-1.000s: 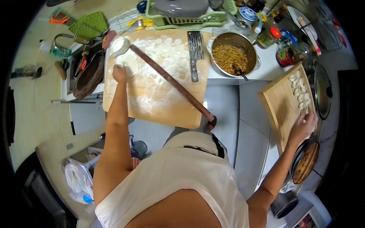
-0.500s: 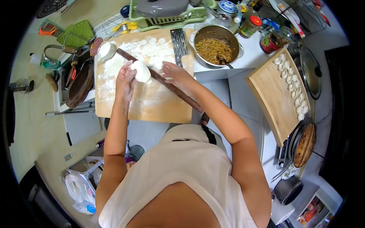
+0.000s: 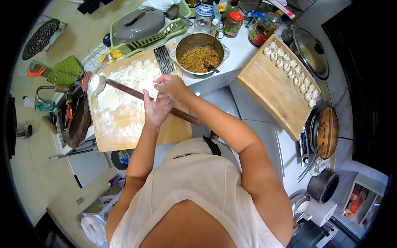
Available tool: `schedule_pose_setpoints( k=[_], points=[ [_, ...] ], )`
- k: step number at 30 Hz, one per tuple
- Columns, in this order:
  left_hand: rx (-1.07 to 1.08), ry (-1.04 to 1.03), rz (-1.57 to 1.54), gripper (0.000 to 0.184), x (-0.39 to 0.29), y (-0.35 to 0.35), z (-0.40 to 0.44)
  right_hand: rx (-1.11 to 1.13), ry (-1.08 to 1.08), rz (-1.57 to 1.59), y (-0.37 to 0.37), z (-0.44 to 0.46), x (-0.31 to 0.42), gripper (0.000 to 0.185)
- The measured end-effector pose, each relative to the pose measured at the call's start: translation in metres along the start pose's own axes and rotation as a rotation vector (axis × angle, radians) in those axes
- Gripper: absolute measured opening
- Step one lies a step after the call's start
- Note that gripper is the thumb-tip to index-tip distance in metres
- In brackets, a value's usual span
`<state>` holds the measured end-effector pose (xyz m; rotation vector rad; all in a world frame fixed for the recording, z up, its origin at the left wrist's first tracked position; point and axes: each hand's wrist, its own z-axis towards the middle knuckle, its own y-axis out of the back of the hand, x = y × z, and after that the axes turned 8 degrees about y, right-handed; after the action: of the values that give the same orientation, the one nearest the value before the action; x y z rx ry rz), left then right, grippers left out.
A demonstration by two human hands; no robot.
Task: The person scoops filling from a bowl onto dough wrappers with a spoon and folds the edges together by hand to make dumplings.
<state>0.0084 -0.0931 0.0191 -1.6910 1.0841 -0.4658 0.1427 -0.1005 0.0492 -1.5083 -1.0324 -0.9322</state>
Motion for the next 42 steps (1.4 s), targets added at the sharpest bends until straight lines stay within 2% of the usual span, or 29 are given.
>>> schedule_pose_setpoints(
  k=[1, 2, 5, 6, 9, 12, 16, 19, 22, 25, 28, 31, 37, 42],
  points=[
    [-0.024, -0.028, -0.048, 0.065, 0.006, -0.016, -0.001, -0.034, 0.029, -0.064, 0.005, -0.001, -0.002, 0.018],
    [0.211, -0.010, -0.117, 0.054, 0.005, 0.012, 0.011, -0.069, 0.056, -0.128, 0.010, -0.002, -0.004, 0.018],
    [0.101, -0.010, 0.134, 0.040, 0.000, 0.025, 0.032, -0.083, 0.080, -0.376, 0.028, -0.006, -0.009, 0.020],
    [-0.001, -0.016, 0.108, 0.033, -0.001, 0.023, 0.032, -0.070, 0.078, -0.468, 0.034, -0.008, -0.010, 0.021],
    [-0.127, -0.124, 0.289, 0.035, -0.006, 0.013, 0.033, -0.328, 0.457, -1.077, 0.048, -0.023, -0.010, 0.030],
    [-0.125, -0.240, 0.486, 0.038, -0.019, 0.016, 0.034, -0.510, 0.635, -1.576, 0.074, -0.035, 0.013, 0.030],
    [-0.168, -0.261, 0.320, 0.037, -0.034, 0.004, 0.029, -0.418, 0.452, -1.958, 0.114, -0.033, 0.003, 0.026],
    [-0.352, -0.364, 0.448, 0.030, -0.045, 0.022, 0.034, -0.318, 0.221, -2.020, 0.135, -0.026, -0.014, 0.019],
    [-0.345, -0.455, 0.480, 0.028, -0.052, 0.026, 0.034, -0.302, 0.367, -1.955, 0.142, -0.021, -0.009, 0.011],
    [-0.262, -0.472, 0.431, 0.031, -0.056, 0.018, 0.031, -0.433, 0.455, -1.873, 0.140, -0.005, 0.012, 0.009],
    [-0.256, -0.404, 0.226, 0.038, -0.060, 0.029, 0.039, -0.419, 0.491, -1.868, 0.161, 0.024, 0.002, 0.011],
    [-0.185, -0.279, -0.003, 0.042, -0.064, 0.033, 0.038, -0.370, 0.386, -1.790, 0.156, 0.032, -0.017, 0.012],
    [-0.179, -0.299, -0.053, 0.034, -0.065, 0.027, 0.038, -0.288, 0.419, -1.686, 0.134, 0.020, -0.028, 0.016],
    [0.043, -0.250, -0.198, 0.033, -0.065, 0.018, 0.040, -0.381, 0.295, -1.488, 0.136, 0.027, -0.029, 0.022]
  ],
)
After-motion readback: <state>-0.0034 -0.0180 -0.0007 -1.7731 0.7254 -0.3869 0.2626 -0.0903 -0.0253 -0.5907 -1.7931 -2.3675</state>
